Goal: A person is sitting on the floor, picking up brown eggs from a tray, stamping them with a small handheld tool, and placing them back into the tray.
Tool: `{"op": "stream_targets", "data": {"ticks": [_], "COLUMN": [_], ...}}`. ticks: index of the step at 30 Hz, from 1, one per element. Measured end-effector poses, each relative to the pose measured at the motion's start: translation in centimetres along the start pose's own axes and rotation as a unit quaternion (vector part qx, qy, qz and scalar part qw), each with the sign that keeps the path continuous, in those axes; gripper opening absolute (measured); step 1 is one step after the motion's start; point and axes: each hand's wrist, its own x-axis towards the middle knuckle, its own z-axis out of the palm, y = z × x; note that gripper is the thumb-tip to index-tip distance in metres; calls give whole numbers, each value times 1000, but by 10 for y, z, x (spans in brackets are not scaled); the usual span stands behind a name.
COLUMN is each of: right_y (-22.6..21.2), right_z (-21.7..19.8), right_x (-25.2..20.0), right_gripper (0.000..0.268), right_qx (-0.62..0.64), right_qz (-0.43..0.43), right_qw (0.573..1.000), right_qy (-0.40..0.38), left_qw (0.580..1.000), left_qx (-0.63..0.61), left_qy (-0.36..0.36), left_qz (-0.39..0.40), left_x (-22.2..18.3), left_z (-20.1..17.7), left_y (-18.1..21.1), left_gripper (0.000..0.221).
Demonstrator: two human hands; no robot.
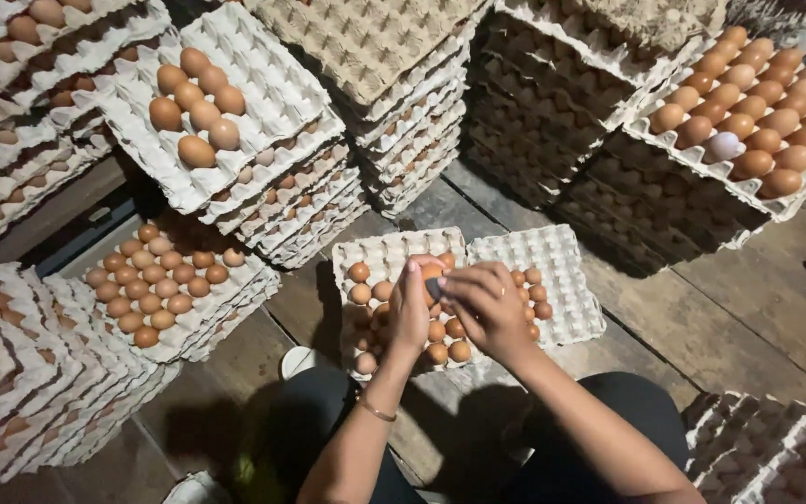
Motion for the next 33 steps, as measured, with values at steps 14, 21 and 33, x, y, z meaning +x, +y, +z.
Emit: {"op": "stream_targets", "data": {"ticks": [14,21,33], "right_y": [-1,-9,-12], "right_z": [9,1,7], "right_x": [-15,-4,-6], "right_gripper": [11,12,9], "right_qx": [-6,25,3], "right_qz": [117,113,54], "right_qw": [991,988,989], "right_qy": [67,103,140], "left_qw": [976,980,989], "left_qx": [174,128,53], "left_qy": [75,89,82], "left_qz": [108,127,109], "left_x": [-23,-18,-13], "left_z": [20,32,37], "left_y": [47,30,20], "left_gripper": [42,41,43]}}
